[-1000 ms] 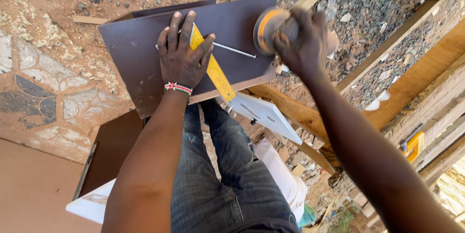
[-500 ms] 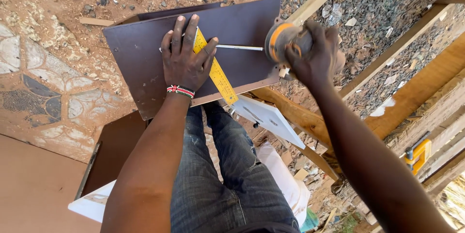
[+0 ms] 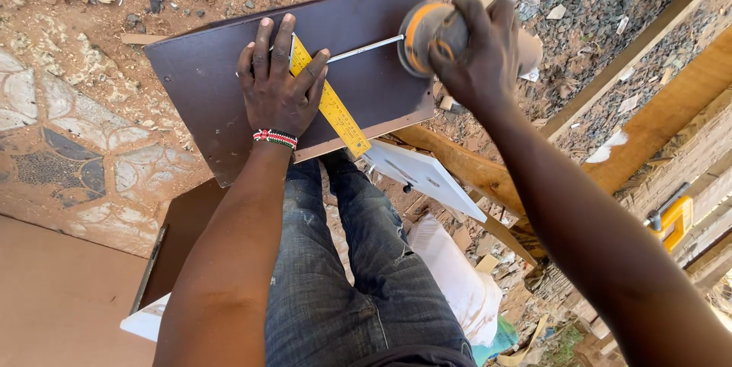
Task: The person sands a wooden panel using an orbital sander, measures and marks it with a square and pencil, and سپس cuts it with a hand saw in a workshop setting.
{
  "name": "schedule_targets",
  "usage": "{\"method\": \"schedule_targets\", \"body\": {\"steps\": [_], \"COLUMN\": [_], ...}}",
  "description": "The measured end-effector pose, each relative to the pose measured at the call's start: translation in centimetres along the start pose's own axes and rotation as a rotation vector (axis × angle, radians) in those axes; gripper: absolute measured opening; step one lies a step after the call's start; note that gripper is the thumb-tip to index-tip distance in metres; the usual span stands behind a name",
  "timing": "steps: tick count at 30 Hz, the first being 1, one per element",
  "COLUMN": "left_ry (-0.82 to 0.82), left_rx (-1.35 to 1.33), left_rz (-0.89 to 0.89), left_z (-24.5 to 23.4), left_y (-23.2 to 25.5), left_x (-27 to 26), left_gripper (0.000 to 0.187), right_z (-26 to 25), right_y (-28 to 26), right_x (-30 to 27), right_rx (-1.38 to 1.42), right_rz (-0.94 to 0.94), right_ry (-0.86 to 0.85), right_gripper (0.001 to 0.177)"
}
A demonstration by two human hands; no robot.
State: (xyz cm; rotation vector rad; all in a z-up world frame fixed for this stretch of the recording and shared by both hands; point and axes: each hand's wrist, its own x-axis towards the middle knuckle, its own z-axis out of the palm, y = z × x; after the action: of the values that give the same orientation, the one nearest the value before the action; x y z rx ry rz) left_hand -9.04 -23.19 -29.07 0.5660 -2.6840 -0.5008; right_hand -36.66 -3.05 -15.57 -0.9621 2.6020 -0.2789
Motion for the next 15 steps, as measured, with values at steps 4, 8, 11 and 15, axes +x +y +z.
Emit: {"method": "schedule_targets", "body": {"steps": [4, 8, 11, 15], "left_ry": [-0.016, -0.002, -0.005, -0.013], "left_rx": [0.002, -0.01, -0.02, -0.025], "left_rz": [-0.007, -0.015, -0.015, -0.012], "left_z": [0.0, 0.0, 0.0, 0.3], "left_y": [0.0, 0.2, 0.2, 0.0], "left_x": [0.0, -0.2, -0.1, -0.4], "left_gripper": [0.031, 0.023, 0.023, 0.022], "right_z": [0.9, 1.8, 2.7, 1.4], "right_y": [0.2, 0.9, 1.5, 0.5], "right_x": [-4.4, -8.4, -8.9, -5.0], "right_rx": [0.014, 0.008, -0.002, 0.006], "right_rz": [0.009, 0.095, 0.102, 0.182], "right_ry": [-0.001, -0.042, -0.018, -0.048], "right_gripper": [0.067, 0.065, 0.072, 0.062]}}
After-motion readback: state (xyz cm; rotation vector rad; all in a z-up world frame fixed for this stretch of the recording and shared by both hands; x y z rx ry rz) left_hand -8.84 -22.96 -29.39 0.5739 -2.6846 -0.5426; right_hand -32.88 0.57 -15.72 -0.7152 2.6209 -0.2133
